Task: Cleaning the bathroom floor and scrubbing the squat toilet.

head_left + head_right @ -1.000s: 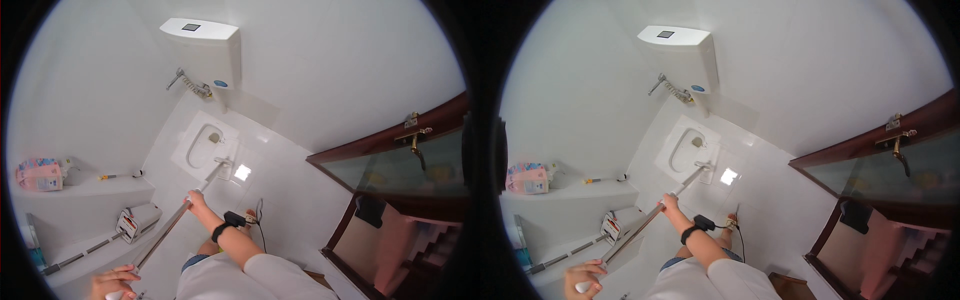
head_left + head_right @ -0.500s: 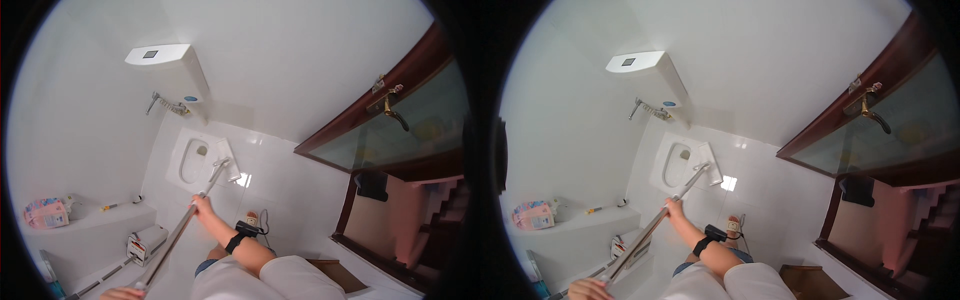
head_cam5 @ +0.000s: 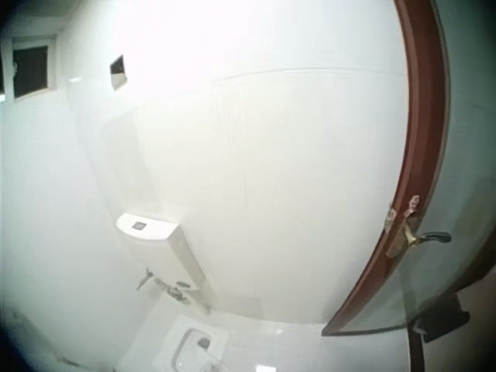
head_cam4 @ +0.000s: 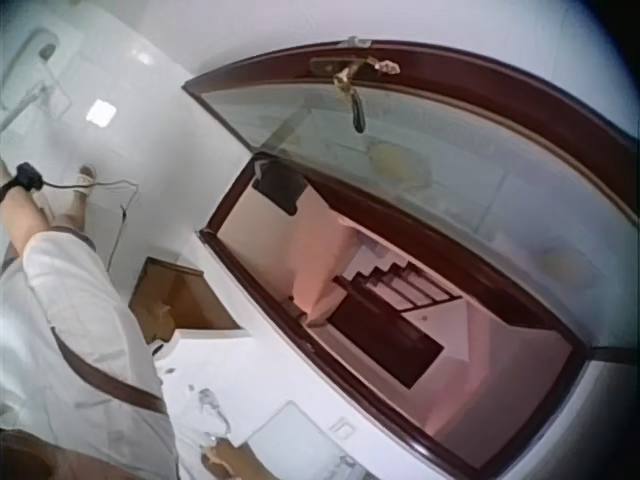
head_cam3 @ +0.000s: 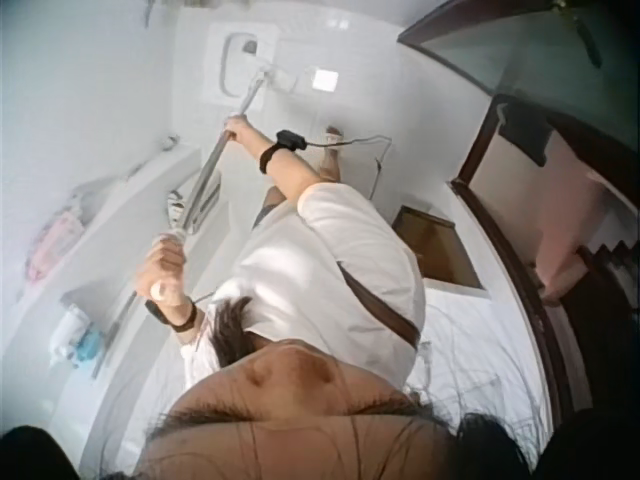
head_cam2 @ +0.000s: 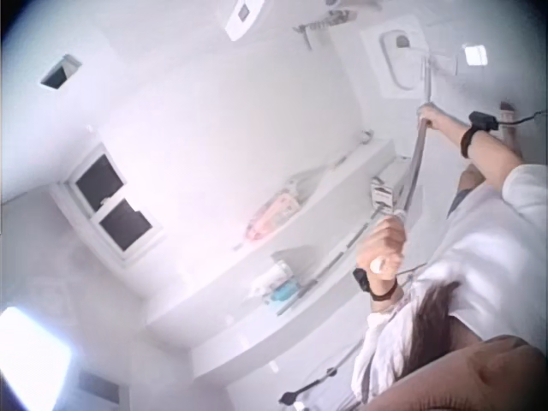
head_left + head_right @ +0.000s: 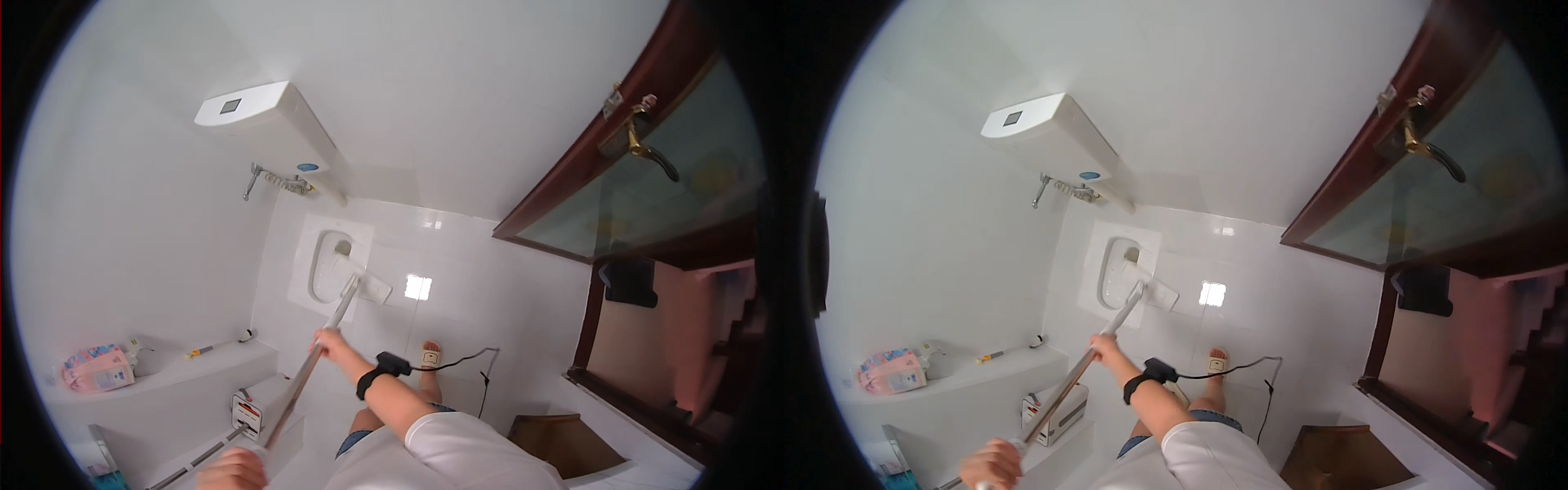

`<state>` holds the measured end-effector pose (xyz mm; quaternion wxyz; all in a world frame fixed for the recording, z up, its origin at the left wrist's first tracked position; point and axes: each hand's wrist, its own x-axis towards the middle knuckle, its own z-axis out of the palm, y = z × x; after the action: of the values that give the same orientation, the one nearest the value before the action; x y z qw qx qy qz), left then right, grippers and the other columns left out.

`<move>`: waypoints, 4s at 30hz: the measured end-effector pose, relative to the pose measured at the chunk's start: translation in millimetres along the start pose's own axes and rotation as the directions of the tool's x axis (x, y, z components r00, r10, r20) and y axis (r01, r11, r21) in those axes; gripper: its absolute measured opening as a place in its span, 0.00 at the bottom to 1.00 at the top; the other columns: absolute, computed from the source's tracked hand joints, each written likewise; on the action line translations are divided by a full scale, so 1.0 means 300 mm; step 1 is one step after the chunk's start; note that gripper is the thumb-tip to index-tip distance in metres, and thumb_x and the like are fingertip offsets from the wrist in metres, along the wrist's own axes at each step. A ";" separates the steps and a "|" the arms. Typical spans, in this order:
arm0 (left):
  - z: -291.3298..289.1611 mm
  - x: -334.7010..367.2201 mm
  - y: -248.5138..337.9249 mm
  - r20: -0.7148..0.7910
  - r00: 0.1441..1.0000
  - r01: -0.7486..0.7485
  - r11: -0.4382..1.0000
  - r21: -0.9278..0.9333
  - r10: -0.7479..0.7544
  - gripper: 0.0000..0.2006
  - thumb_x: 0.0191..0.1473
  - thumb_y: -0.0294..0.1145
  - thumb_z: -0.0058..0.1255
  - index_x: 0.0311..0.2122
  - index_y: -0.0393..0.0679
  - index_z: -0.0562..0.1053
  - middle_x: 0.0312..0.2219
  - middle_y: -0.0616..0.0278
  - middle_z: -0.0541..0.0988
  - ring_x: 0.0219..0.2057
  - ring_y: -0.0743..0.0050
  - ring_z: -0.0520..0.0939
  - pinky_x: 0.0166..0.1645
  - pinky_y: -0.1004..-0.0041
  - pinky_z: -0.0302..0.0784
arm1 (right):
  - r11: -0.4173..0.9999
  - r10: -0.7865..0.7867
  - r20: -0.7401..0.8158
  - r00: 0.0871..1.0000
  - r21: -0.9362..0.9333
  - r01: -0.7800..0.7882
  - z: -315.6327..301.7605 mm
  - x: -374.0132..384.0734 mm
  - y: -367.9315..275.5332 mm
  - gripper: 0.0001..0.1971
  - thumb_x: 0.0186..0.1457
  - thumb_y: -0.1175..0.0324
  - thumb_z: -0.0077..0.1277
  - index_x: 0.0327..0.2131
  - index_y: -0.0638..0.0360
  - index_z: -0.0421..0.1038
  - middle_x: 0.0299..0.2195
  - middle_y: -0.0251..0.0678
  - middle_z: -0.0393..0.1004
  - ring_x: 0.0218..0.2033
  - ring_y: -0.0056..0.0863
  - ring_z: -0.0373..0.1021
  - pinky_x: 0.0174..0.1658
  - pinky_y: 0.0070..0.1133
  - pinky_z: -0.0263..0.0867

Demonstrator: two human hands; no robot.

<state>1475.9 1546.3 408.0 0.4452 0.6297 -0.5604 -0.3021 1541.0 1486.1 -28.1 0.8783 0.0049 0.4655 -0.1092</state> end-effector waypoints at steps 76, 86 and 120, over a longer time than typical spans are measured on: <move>0.477 0.355 0.018 0.395 -0.562 0.247 0.603 -0.758 0.727 0.13 0.51 0.36 0.37 0.22 0.36 0.63 0.16 0.49 0.70 0.18 0.60 0.72 0.28 0.62 0.71 | -0.877 0.337 -0.766 0.547 -0.045 0.478 -0.225 -0.346 0.174 0.31 0.40 0.77 0.48 0.44 0.60 0.38 0.31 0.44 0.59 0.24 0.31 0.65 0.22 0.25 0.68; 0.484 0.077 -0.222 0.082 -0.800 0.460 0.696 -0.551 0.594 0.14 0.50 0.35 0.41 0.24 0.30 0.66 0.16 0.53 0.69 0.17 0.65 0.69 0.24 0.67 0.68 | -0.768 0.596 -0.645 0.478 -0.286 0.573 -0.307 -0.187 0.613 0.26 0.39 0.79 0.45 0.41 0.55 0.43 0.25 0.40 0.58 0.20 0.30 0.63 0.16 0.26 0.64; 0.794 -0.488 0.209 -0.362 -0.844 0.443 0.895 -0.059 0.395 0.06 0.44 0.25 0.42 0.27 0.34 0.68 0.14 0.56 0.68 0.17 0.64 0.68 0.25 0.65 0.65 | -0.685 0.572 -0.548 0.610 -0.729 -0.013 -0.510 -0.532 0.623 0.25 0.41 0.79 0.45 0.40 0.58 0.43 0.30 0.43 0.57 0.21 0.31 0.65 0.21 0.27 0.68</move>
<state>1211.3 1637.7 346.6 0.4549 0.5350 0.3075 0.6421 1366.0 1715.4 -1.5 0.4428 -0.5492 0.1056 0.7008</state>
